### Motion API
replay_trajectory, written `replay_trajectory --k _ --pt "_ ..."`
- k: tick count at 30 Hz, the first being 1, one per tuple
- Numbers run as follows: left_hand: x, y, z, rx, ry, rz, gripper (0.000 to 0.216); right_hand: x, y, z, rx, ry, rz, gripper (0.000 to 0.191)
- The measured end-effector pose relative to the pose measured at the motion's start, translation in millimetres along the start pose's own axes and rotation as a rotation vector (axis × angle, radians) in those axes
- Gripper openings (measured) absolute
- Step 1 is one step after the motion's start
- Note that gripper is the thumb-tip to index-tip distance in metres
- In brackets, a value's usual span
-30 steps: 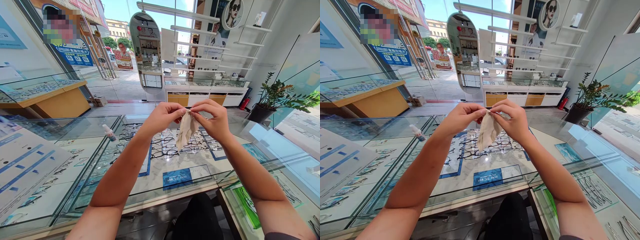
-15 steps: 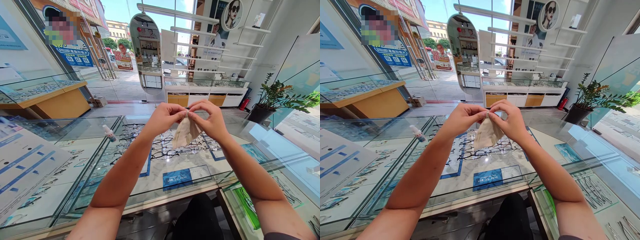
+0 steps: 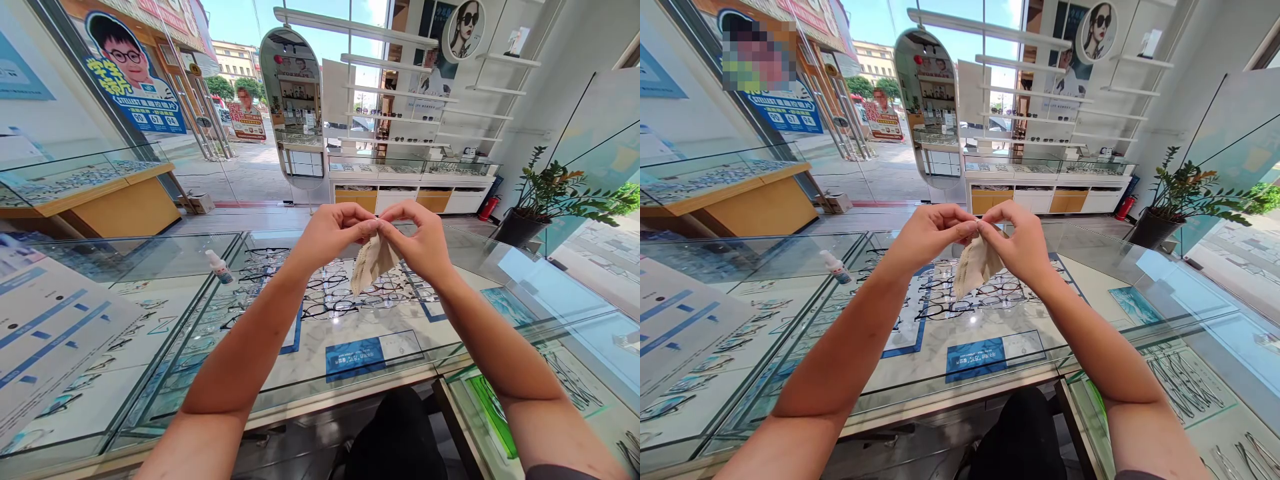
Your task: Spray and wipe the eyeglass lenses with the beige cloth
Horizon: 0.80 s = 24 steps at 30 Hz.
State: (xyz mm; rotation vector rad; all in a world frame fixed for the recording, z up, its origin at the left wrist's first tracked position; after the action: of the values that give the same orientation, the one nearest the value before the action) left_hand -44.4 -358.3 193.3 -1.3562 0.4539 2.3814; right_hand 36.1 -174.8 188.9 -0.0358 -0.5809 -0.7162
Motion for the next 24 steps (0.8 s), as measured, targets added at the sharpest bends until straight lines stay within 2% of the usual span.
replay_trajectory --k 5,9,12,18,24 --pt "1.4 -2.1 0.0 -0.023 -0.022 -0.025 0.036 1.6 -0.1 1.6 0.016 -0.053 0.003 0.032" --pt "1.8 -1.2 1.6 -0.026 -0.054 -0.023 0.035 1.3 3.5 3.1 0.072 -0.126 0.031 0.036" --pt "1.1 0.6 2.6 -0.03 -0.07 -0.035 0.031 -0.1 10.7 2.1 0.134 -0.12 0.051 0.035" --pt "2.1 3.3 5.3 -0.079 -0.049 -0.044 0.026 -2.6 31.2 -3.9 0.348 0.139 0.058 0.017" --pt "7.2 3.7 8.6 -0.028 0.081 -0.207 0.034 6.0 46.1 -5.0 0.506 0.345 -0.121 0.013"
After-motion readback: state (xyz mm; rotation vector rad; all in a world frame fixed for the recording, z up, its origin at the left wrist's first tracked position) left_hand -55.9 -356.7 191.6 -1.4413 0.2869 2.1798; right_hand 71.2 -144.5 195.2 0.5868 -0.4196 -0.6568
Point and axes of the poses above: each hand's wrist, its own z-axis towards the middle knuckle, its own y-axis out of the back of the hand, x = y × z, the point moved 1 cm from there along z, towards the middle knuckle, and after that the axes turned 12 degrees about -x, right-handed, at the moved point
